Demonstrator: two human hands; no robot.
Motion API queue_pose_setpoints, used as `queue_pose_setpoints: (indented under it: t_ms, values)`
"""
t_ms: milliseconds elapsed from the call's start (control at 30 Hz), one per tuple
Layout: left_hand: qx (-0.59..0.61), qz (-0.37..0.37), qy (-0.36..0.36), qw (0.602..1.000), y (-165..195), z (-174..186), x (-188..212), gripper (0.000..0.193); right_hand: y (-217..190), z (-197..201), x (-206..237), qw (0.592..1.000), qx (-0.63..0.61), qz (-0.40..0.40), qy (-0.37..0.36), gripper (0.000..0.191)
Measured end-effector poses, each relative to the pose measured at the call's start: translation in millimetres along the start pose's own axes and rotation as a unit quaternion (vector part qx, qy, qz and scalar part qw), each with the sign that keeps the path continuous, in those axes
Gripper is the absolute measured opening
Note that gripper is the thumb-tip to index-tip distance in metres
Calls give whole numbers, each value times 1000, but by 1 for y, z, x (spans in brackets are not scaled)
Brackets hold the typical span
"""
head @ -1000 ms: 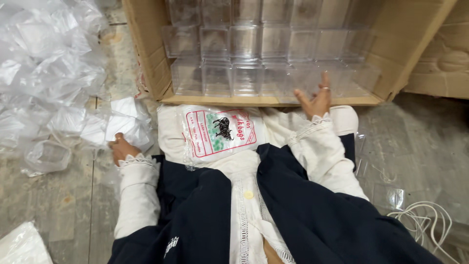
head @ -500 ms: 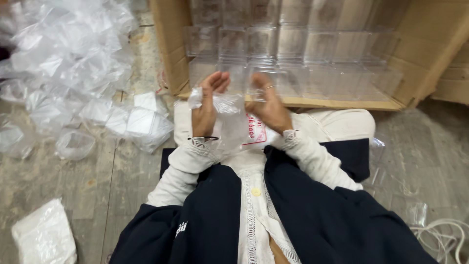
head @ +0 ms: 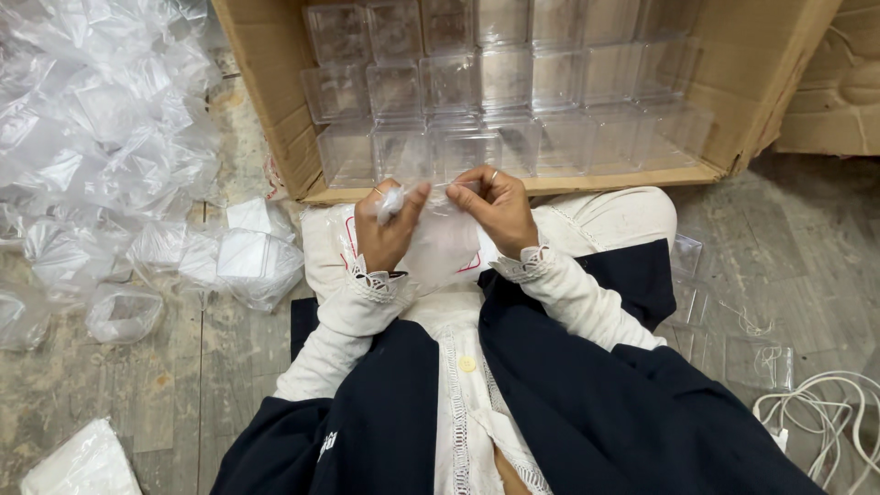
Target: The person sits on the floor and wraps small white boxes in clear plastic bags, twisting the bags closed one at a time. The wrapped boxes are placed on the floor and into a large cardboard box that also holds stacked clear plastic containers.
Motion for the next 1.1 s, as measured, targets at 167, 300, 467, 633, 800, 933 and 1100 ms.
queue_pose_setpoints:
  t_ms: [167,300,467,633,800,933,1100]
  values:
    - [146,-27,-30,988,9,-5,-5,25,2,0,0,948,-309,-76,-18,33]
    - [96,-50,9,994,16,-4,0,27,26,-12,9,964,-199,-154,-81,38]
    - [313,92,40,945,-5,-9,4,33,31,-22,19,994,47,-63,-72,34]
    - [144,14,10,989,8,-7,6,29,15,-16,11,993,-40,-74,-78,43]
    - [45,-21,14,999,7,-8,9,30,1,-3,2,998,50,-20,-18,19]
    - [107,-79,-24,991,13,-16,7,28,17,-1,4,1000,-10,-10,15,14]
    - [166,-21,-64,984,2,-24,4,25,29,2,8,999,-26,18,30,15]
Point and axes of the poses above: each hand's wrist, its own x-axis away from the middle knuckle, its own z-axis out of the back of the hand, y = z × x, the point moved 7 cm from there along -x, towards the middle knuckle, and after that the axes turned 7 degrees about -y, right-handed, at the moved point
